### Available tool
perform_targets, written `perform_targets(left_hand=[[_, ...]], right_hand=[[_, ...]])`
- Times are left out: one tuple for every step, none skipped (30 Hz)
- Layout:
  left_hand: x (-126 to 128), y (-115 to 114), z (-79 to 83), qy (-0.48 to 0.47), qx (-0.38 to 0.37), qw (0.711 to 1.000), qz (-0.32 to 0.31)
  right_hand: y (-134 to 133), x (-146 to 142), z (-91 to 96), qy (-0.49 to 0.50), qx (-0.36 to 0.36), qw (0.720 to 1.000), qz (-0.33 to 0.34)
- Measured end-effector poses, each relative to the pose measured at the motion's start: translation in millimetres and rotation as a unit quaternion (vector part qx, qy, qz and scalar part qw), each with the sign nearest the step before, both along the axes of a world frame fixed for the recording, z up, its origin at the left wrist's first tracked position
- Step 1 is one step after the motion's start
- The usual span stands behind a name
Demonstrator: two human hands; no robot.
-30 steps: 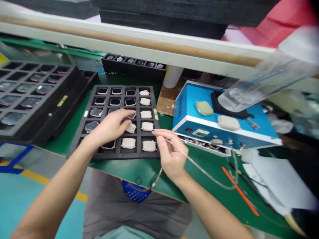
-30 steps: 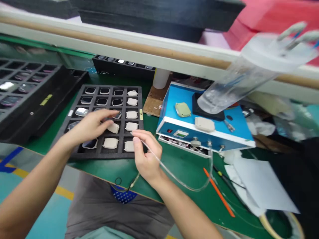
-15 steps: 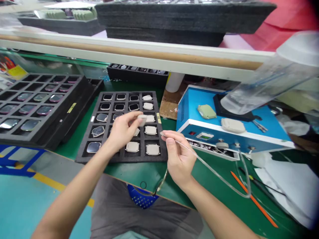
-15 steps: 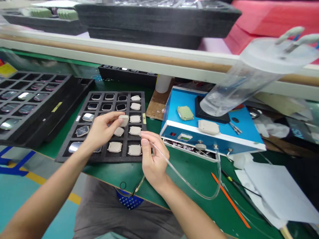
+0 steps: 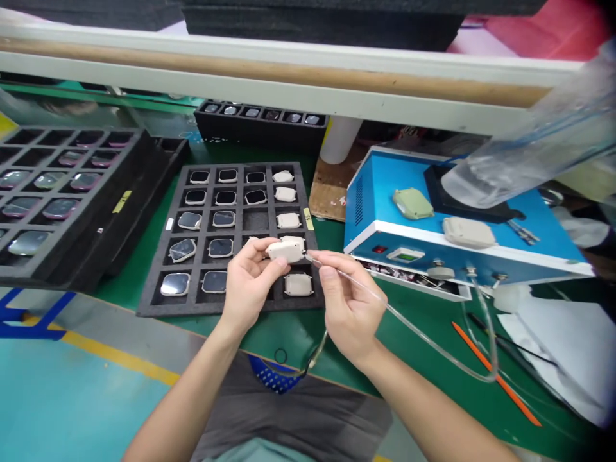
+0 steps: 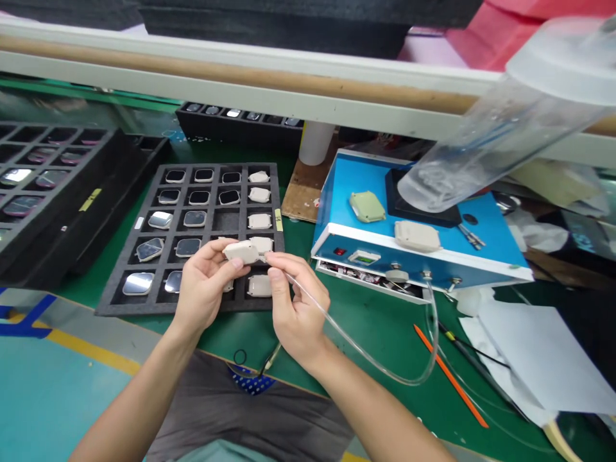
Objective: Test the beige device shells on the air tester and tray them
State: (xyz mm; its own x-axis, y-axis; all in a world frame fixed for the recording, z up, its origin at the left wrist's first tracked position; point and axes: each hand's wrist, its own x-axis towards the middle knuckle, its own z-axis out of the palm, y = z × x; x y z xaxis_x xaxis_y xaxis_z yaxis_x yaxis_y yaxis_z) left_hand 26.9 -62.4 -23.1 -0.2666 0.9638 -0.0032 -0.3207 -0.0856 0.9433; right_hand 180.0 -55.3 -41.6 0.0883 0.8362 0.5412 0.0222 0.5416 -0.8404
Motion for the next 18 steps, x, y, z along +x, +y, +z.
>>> perform_targets(left_hand=[[0.7,-1.4,-0.1,0.006,-0.004,1.0,-0.002],[1.7,-2.8,-0.3,0.013,-0.009,1.0,-0.002],[2.9,-4.1,-0.4,0.02,-0.014,1.0,0.002],[4.1,-5.3,-0.5,0.029,-0.019,0.999,0.006],[5.1,-6.1,-0.4,0.038,-0.023,0.999,0.012],[6.0,-6.7,-0.2,0.045,-0.025,0.999,0.017],[6.7,-7.0,0.3,0.051,-0.026,0.998,0.02],[7.2,-7.1,0.8,0.057,-0.026,0.998,0.022],[7.6,-7.0,1.5,0.062,-0.025,0.997,0.024],[7.9,-6.9,2.2,0.068,-0.024,0.997,0.025],[8.1,-6.6,2.9,0.074,-0.022,0.997,0.025],[8.4,-6.5,3.4,0.081,-0.021,0.996,0.026],[8.5,-6.3,3.7,0.086,-0.019,0.996,0.026],[8.7,-6.3,3.9,0.091,-0.019,0.995,0.027],[8.8,-6.3,3.8,0.094,-0.019,0.995,0.028],[8.9,-6.4,3.7,0.095,-0.018,0.995,0.028],[9.0,-6.5,3.4,0.095,-0.018,0.995,0.029],[9.0,-6.7,3.1,0.094,-0.017,0.995,0.029]], right_hand=[[0.1,-0.4,-0.5,0.001,-0.002,1.0,0.002],[0.3,-0.6,-1.0,0.004,-0.004,1.0,0.003],[0.6,-0.8,-1.4,0.01,-0.004,1.0,0.003],[0.8,-1.0,-1.8,0.017,-0.004,1.0,0.003],[1.0,-1.0,-2.0,0.023,-0.005,1.0,0.003],[1.2,-1.1,-2.2,0.028,-0.005,1.0,0.002],[1.3,-1.1,-2.2,0.031,-0.006,0.999,0.001],[1.3,-1.0,-2.2,0.031,-0.008,0.999,0.0],[1.2,-1.0,-2.2,0.029,-0.01,1.0,-0.001],[1.1,-0.8,-2.2,0.024,-0.013,1.0,-0.003],[0.9,-0.7,-2.3,0.019,-0.015,1.0,-0.005],[0.8,-0.4,-2.4,0.013,-0.017,1.0,-0.006],[0.7,-0.2,-2.5,0.007,-0.019,1.0,-0.008],[0.7,0.0,-2.6,0.002,-0.019,1.0,-0.009],[0.7,0.3,-2.8,-0.001,-0.019,1.0,-0.01],[0.7,0.4,-2.9,-0.003,-0.018,1.0,-0.009],[0.8,0.6,-3.0,-0.003,-0.018,1.0,-0.008],[0.8,0.7,-3.2,-0.001,-0.018,1.0,-0.005]])
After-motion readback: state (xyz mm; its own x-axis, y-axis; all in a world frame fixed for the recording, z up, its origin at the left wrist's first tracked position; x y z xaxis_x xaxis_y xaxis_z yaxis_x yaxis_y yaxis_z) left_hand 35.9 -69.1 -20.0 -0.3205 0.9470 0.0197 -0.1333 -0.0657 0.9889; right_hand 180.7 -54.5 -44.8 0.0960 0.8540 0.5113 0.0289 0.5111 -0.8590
